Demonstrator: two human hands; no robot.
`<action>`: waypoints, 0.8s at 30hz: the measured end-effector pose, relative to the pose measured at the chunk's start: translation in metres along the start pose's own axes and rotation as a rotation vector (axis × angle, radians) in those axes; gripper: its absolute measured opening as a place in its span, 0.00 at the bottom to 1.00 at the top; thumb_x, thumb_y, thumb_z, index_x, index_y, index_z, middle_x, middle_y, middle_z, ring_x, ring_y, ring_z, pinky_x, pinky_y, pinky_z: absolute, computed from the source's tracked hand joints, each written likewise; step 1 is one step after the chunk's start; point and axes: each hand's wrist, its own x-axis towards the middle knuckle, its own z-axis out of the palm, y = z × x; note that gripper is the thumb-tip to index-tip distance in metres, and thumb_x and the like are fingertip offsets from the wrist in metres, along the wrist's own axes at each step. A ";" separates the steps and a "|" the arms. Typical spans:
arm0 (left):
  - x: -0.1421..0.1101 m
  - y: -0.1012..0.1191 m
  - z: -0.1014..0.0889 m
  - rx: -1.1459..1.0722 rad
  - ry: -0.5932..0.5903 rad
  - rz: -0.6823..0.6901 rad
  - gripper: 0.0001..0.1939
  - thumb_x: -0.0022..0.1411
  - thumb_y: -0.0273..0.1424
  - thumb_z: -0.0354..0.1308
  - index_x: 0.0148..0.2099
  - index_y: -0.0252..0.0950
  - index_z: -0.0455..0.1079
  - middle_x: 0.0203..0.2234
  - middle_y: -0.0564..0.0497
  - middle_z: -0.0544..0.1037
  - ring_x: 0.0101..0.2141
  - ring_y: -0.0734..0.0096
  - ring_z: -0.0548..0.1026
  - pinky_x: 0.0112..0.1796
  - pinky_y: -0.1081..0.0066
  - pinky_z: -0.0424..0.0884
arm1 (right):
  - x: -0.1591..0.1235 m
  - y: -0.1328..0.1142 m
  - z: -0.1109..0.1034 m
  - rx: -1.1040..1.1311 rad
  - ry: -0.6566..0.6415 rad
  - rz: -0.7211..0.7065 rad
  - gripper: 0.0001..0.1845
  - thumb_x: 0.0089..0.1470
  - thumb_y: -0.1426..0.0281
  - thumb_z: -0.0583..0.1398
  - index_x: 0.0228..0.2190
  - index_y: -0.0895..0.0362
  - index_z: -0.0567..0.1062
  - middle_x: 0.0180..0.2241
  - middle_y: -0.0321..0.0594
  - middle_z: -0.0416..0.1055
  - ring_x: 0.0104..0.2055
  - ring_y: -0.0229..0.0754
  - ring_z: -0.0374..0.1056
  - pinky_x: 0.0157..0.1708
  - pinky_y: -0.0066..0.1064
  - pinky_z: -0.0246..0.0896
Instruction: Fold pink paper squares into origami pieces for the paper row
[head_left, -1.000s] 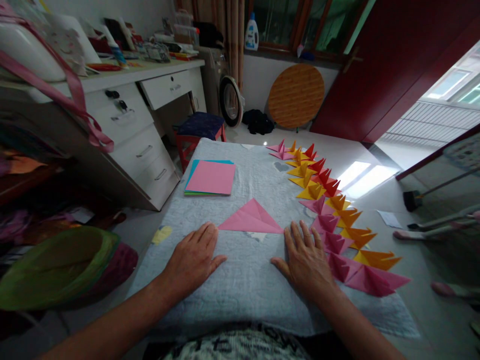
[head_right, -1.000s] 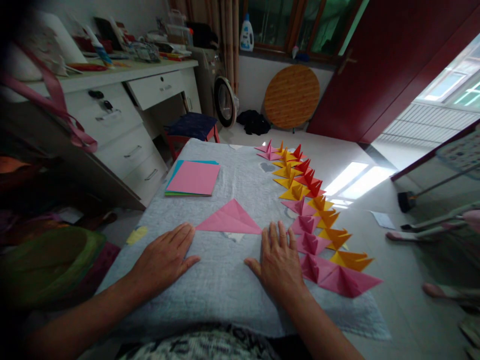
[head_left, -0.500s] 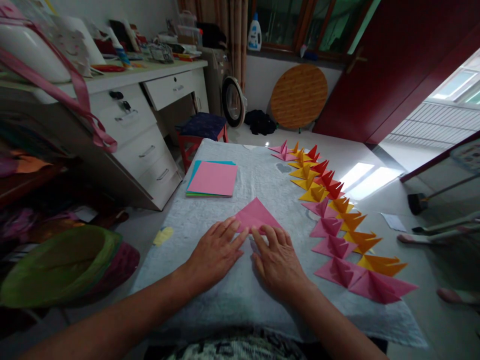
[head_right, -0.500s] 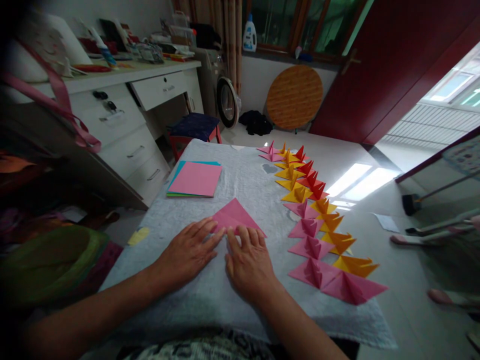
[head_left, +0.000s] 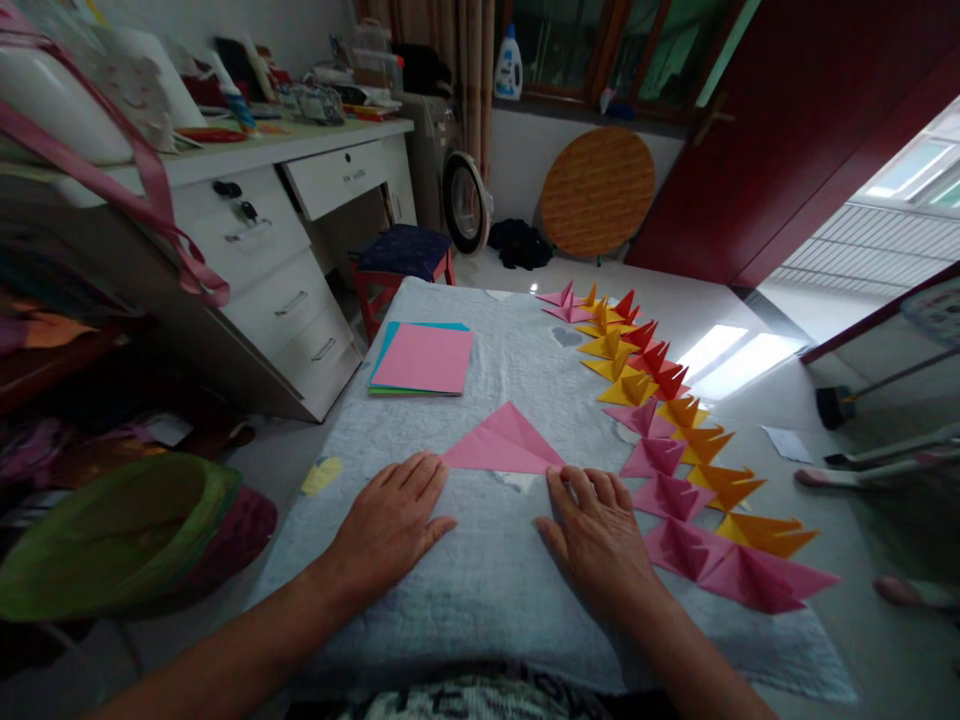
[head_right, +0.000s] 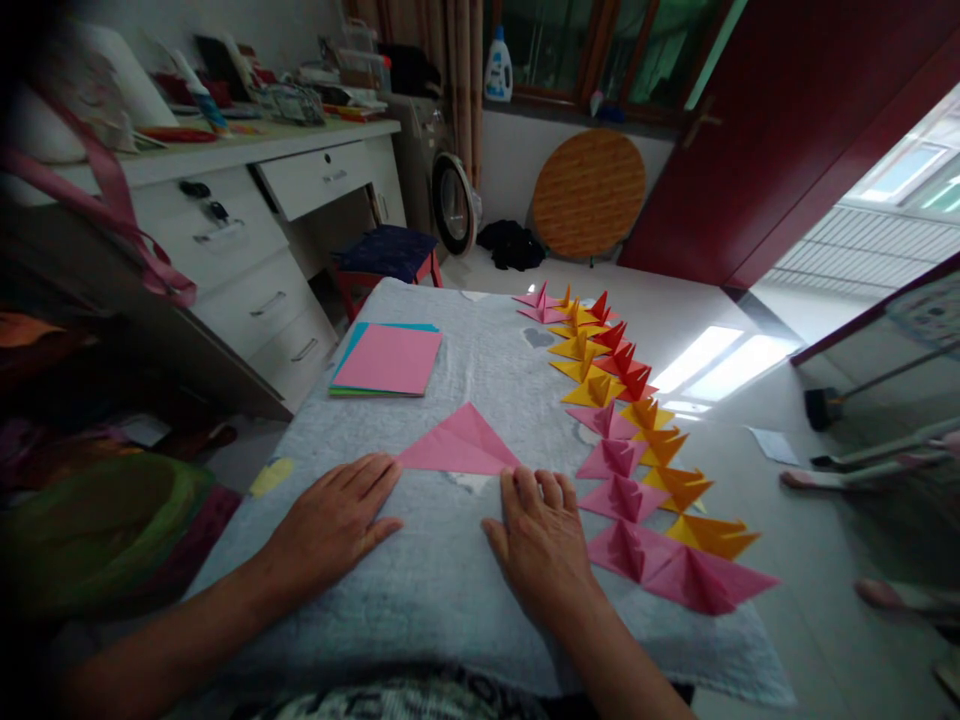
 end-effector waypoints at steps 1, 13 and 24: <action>-0.002 -0.001 0.001 0.005 0.001 -0.009 0.24 0.65 0.39 0.59 0.58 0.29 0.70 0.55 0.35 0.74 0.55 0.49 0.71 0.53 0.55 0.68 | -0.003 0.003 0.000 -0.020 0.004 0.020 0.24 0.61 0.61 0.60 0.55 0.58 0.71 0.53 0.47 0.71 0.55 0.56 0.60 0.60 0.49 0.49; 0.021 -0.013 -0.025 -0.173 -0.116 -0.204 0.28 0.63 0.36 0.59 0.62 0.29 0.63 0.55 0.35 0.73 0.53 0.50 0.72 0.54 0.54 0.69 | 0.021 0.005 -0.029 -0.044 0.007 0.170 0.23 0.61 0.63 0.59 0.54 0.60 0.71 0.49 0.51 0.71 0.50 0.56 0.64 0.51 0.46 0.58; 0.074 -0.011 -0.015 -0.665 0.051 -0.145 0.11 0.54 0.30 0.65 0.40 0.35 0.72 0.48 0.42 0.74 0.53 0.54 0.70 0.56 0.55 0.66 | 0.075 0.028 0.001 0.716 0.125 0.124 0.06 0.57 0.71 0.56 0.28 0.55 0.71 0.31 0.38 0.71 0.36 0.42 0.66 0.39 0.34 0.60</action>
